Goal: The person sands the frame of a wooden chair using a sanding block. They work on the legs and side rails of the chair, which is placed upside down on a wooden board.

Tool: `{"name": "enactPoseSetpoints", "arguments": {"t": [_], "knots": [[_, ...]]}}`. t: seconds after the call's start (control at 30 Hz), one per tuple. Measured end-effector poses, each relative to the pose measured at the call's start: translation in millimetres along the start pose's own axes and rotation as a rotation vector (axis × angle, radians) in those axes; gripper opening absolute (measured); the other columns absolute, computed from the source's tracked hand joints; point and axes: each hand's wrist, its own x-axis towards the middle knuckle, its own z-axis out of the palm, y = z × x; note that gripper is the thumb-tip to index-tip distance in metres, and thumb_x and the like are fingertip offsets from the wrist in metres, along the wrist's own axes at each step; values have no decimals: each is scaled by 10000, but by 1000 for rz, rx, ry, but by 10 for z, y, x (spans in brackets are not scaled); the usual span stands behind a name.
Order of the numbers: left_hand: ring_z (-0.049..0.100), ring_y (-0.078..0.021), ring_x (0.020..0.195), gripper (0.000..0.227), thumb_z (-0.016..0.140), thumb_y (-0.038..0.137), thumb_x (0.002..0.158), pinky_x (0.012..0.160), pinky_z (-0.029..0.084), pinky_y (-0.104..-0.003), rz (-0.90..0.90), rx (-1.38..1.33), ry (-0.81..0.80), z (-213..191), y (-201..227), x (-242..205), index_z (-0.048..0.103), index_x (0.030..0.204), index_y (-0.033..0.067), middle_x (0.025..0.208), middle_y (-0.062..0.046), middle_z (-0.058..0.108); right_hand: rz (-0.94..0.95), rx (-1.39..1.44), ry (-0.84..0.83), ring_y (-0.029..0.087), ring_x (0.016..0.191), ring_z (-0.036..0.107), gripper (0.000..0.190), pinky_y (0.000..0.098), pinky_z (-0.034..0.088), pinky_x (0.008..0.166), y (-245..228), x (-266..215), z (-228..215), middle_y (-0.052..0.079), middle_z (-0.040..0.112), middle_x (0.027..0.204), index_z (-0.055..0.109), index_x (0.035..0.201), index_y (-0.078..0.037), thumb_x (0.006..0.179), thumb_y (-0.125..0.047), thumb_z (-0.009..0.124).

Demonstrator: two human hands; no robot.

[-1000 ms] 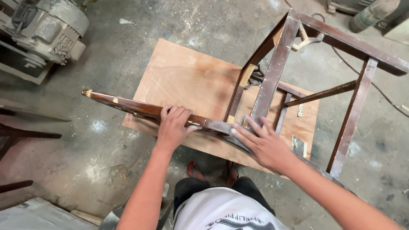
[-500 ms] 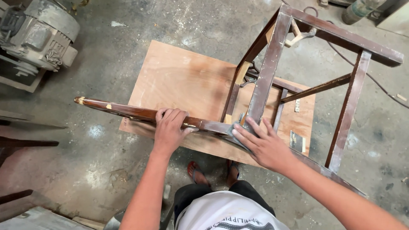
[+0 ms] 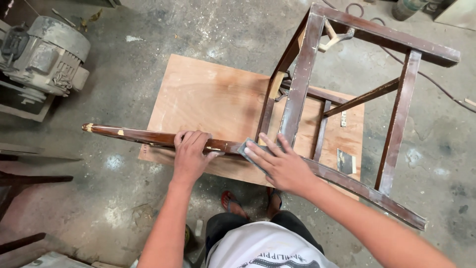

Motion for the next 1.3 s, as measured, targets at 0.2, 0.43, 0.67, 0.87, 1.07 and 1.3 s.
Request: {"name": "enactPoseSetpoints", "arguments": {"t": [0.2,0.43,0.67,0.87,1.07,1.3], "knots": [[638,-181,1002,596,943,237,591,1101,335,-435,1,5,3,-13,13,-14,649,1104,162,972,25,659,24,-86,23,336,1613,74,937,609,112,1230,176,-485,27,-68,207,1721,196,1664,-259,779,-364,486],[636,-179,969,618,957,230,548,1110,336,-433,15,5,38,9,-4,-12,657,1085,166,957,35,657,38,-4,43,347,1576,138,887,618,63,1231,-94,67,117,-26,246,1707,220,1660,-220,813,-289,475],[638,-189,973,627,962,214,535,1110,339,-441,13,-22,44,27,-28,-17,663,1084,170,970,31,663,198,-61,25,375,1590,146,975,632,87,1260,224,-1392,202,-34,224,1711,212,1657,-236,736,-376,499],[637,-199,989,640,963,206,521,1118,346,-451,22,-17,53,53,-47,-32,659,1083,165,975,26,666,157,36,83,363,1570,196,824,627,164,1192,-145,-337,228,-10,312,1687,316,1631,-215,829,-314,478],[643,-184,1010,615,962,226,560,1130,337,-446,7,-19,28,37,-49,-28,666,1097,177,1009,37,678,183,-28,85,346,1510,307,820,623,150,1218,-51,-667,93,0,357,1661,329,1620,-198,826,-343,474],[481,-231,1400,991,860,559,708,1247,102,-632,2,-36,-91,-454,585,78,435,1502,146,1516,-62,533,657,492,-53,292,1451,448,569,440,338,1186,-21,-1727,-258,25,518,1556,453,1531,-199,979,-316,530]]}}
